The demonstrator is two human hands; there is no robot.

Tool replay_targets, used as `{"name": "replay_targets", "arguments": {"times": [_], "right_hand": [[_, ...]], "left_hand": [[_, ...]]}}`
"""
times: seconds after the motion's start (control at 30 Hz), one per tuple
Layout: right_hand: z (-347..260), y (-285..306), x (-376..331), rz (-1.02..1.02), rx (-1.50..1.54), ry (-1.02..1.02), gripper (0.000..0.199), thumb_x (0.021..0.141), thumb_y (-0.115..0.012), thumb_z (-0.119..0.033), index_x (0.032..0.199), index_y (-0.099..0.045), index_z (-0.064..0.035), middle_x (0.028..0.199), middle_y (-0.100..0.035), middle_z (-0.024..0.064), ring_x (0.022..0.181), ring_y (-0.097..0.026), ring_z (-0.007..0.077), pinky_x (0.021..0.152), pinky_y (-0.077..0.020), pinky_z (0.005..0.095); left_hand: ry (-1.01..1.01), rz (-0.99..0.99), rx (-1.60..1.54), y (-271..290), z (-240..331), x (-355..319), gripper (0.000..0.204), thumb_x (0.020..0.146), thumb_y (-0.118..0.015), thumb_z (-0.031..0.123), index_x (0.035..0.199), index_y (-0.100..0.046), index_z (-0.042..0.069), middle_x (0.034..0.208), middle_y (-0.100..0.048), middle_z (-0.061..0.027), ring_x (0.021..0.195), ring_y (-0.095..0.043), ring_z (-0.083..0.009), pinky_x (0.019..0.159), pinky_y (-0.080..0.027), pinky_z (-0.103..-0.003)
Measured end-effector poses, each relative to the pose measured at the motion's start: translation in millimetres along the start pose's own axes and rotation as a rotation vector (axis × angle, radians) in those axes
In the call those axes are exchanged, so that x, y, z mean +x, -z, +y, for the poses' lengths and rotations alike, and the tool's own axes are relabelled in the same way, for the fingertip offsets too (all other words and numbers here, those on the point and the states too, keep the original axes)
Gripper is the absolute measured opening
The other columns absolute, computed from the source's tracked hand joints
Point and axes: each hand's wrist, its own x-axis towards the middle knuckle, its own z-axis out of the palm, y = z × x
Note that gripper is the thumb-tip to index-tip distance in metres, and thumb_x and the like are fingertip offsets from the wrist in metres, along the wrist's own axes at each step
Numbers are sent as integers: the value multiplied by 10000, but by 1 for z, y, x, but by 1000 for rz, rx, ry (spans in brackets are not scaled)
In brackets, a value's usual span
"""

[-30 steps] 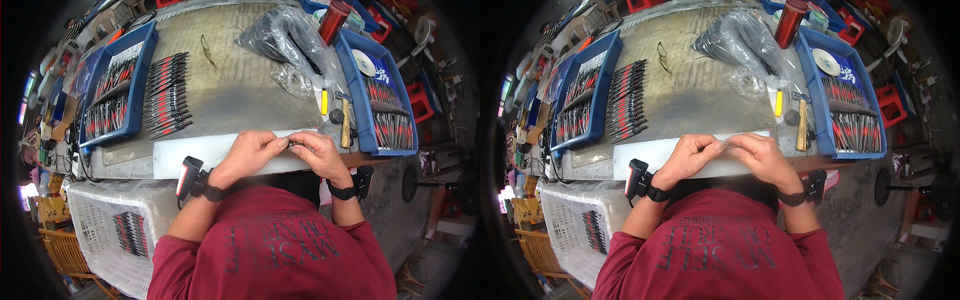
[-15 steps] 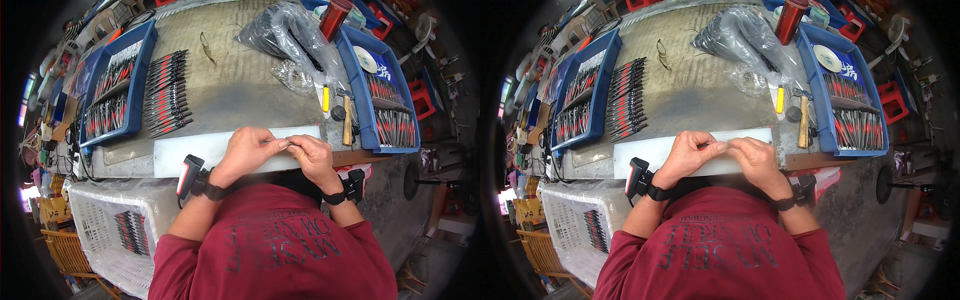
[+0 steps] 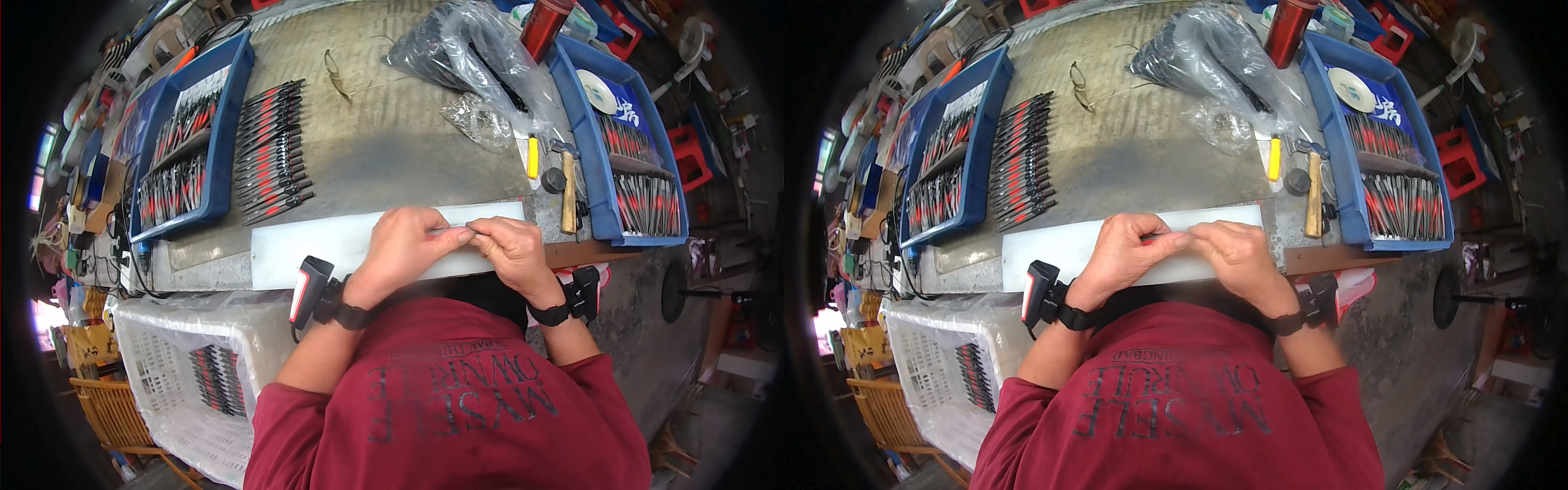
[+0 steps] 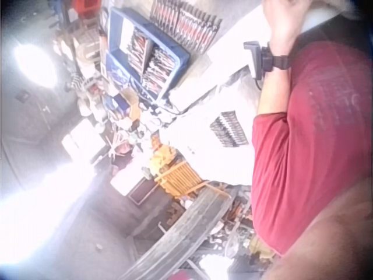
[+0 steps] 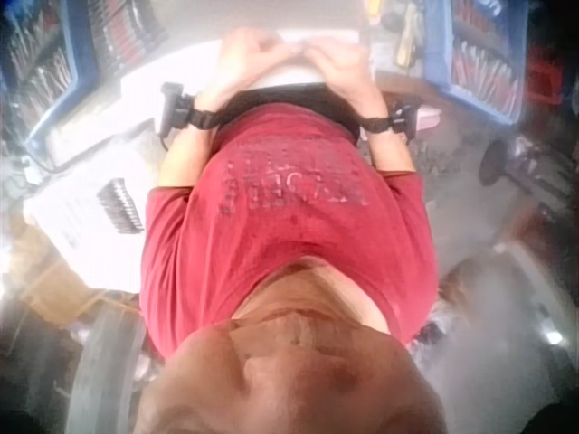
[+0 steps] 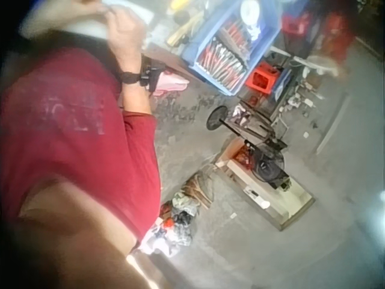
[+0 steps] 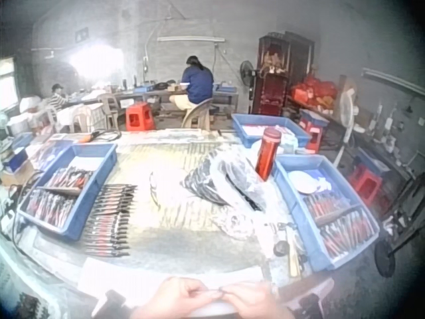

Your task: The person repeatedly assembles pens by inserting small metal components into pen barrels and placing the finished pens into a blue tray. The person also briefly removes and replaces eyeglasses on the table during the process.

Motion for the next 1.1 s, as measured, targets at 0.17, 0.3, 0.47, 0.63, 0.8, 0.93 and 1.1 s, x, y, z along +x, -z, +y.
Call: {"name": "replay_targets", "arguments": {"times": [0.17,0.3,0.47,0.63,0.8,0.93,1.1], "right_hand": [[1,6,3,-47,94,-12,123,827,-666,-64,916,-648,19,685,-606,75,575,-577,149,524,-455,281],[2,11,5,-66,75,23,128,823,-668,-65,919,-648,16,675,-592,77,564,-569,161,523,-449,281],[0,8,5,-82,95,-1,133,819,-672,-72,924,-647,7,678,-587,84,562,-565,177,524,-443,293],[-2,8,6,-86,104,18,135,805,-678,-70,912,-638,1,691,-592,99,593,-577,216,545,-446,312],[-1,10,6,-145,87,18,122,799,-659,-62,905,-646,-3,745,-619,134,654,-601,289,586,-468,344],[-1,10,5,-168,62,10,107,795,-657,-57,878,-636,8,749,-613,149,652,-595,311,588,-464,362],[1,0,-1,-80,145,-211,164,808,-651,-29,966,-649,15,844,-661,152,729,-646,256,649,-497,321]], "left_hand": [[23,-120,-162,2,-10,4,413,851,-638,413,809,-676,4,635,-592,-166,575,-573,-216,561,-450,-348],[31,-158,-178,4,-13,7,452,898,-580,417,796,-652,-18,604,-554,-161,553,-499,-174,538,-426,-346],[37,-127,-163,1,-14,6,478,898,-573,427,758,-643,-24,579,-533,-171,523,-489,-216,530,-419,-356],[21,-100,-91,-1,-17,6,470,869,-610,426,730,-646,-21,569,-532,-184,498,-483,-268,521,-417,-372],[7,-119,-161,-1,-19,7,461,831,-657,414,689,-638,-23,542,-512,-182,464,-476,-249,480,-391,-360],[55,-124,-98,2,-14,4,396,836,-689,322,646,-607,-16,506,-429,-18,530,-376,-48,458,-341,-273],[-31,12,90,1,-6,6,428,825,-653,420,707,-658,9,623,-585,-181,551,-569,-326,518,-434,-382]]}}
